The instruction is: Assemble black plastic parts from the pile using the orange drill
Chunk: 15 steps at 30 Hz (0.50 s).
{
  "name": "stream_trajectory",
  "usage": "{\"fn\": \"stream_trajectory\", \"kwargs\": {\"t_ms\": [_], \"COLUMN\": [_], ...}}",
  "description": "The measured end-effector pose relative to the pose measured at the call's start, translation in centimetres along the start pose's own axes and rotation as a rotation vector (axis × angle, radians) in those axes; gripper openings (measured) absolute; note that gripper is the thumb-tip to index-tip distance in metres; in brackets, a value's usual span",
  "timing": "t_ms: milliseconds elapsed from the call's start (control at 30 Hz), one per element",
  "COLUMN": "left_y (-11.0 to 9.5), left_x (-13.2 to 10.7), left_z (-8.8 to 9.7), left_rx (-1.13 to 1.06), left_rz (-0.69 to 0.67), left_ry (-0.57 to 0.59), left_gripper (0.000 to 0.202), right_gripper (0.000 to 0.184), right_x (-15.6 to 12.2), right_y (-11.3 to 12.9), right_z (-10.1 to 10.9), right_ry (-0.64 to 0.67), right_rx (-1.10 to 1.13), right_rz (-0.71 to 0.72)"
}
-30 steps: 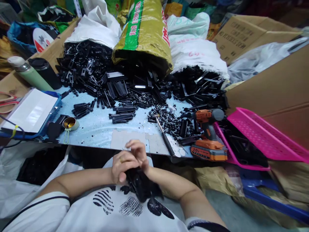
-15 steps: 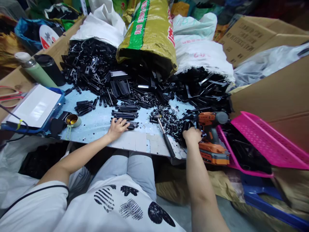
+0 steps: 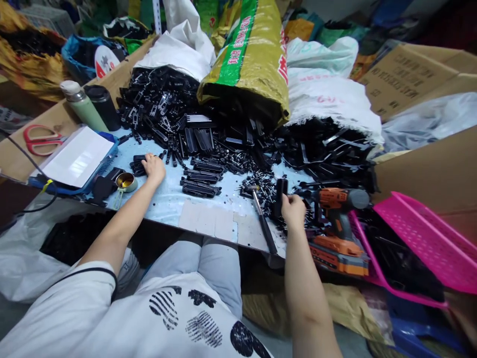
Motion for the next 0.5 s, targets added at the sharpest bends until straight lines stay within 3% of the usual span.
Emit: {"fn": "stream_trajectory", "kwargs": {"t_ms": [133, 200, 300, 400, 500], "left_y": [-0.4, -1.1, -2.6, -5.3, -8.3], "left_x": [0.2, -1.0, -3.8, -7.3, -10.6], "left_z": [0.6, 1.5, 3.8, 4.6, 2.6], "left_rx": [0.086, 0.044, -0.107, -0.330, -0.482], "left_rz": [-0.008, -0.027, -0.044, -0.119, -0.143], "left_ry": [-0.035, -0.071, -0.202, -0.259, -0.048], "left_gripper": [0.020, 0.022, 0.027, 0.030, 0.033], "right_gripper": [0.047, 0.055, 0.059, 0.049, 0.047], "right_x": [-1.3, -2.5, -5.4, -8.4, -11.6], "right_y": [3.6, 5.1, 7.4, 9.1, 10.6], "right_z": [-4.6, -6.4, -8.2, -9.0, -9.5], "right_ry": [0.331, 0.539, 0.824, 0.832, 0.791], "right_rx": [0.575, 0.831, 0.990, 0.996, 0.949], "right_rz": [-0.147, -0.249, -0.339, -0.319, -0.130]}}
Point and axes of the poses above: each hand's wrist, its own x-axis towards the middle knuckle, its own z-axis out of the back of the hand, y = z × x, the point moved 8 cm from there along x, towards the middle knuckle, and after that the axes turned 9 degrees about -z, right-handed, at the moved point
